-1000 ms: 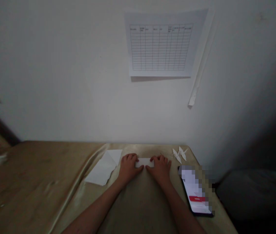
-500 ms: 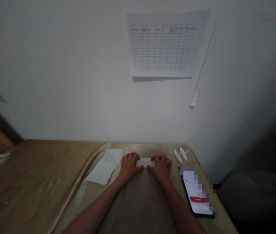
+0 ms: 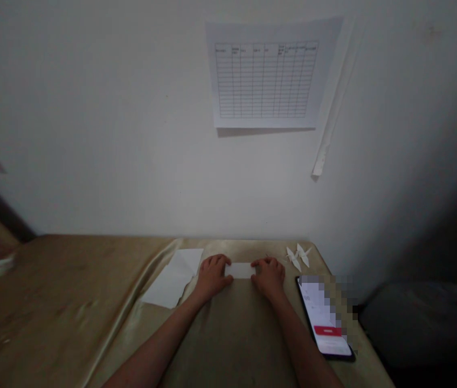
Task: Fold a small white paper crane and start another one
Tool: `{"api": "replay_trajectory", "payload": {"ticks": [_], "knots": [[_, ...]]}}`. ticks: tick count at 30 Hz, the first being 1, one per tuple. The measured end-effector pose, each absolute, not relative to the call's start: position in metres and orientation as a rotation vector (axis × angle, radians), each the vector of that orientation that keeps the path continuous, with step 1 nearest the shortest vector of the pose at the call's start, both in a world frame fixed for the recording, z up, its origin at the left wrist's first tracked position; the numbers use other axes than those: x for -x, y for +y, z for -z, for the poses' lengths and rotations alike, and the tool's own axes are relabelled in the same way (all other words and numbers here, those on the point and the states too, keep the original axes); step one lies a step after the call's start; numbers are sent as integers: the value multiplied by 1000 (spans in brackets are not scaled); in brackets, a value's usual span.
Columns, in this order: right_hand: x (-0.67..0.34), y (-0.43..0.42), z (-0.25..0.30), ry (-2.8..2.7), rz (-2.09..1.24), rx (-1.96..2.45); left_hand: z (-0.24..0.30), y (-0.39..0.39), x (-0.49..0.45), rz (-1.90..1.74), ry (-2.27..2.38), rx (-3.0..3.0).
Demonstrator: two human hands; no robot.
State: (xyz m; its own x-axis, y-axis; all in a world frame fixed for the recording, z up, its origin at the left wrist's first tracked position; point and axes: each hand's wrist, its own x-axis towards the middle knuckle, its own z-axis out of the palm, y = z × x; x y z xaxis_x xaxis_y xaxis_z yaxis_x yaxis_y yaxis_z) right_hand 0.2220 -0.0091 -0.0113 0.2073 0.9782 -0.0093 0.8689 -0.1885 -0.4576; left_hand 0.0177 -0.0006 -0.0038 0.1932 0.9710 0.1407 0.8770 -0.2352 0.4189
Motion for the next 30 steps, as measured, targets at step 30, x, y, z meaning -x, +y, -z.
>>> {"api": "replay_trajectory", "payload": {"ticks": [30], "knots": [[-201,-27,12,-1789,-179,2111,-2,-11,-20,-561,1789,-2297]]}}
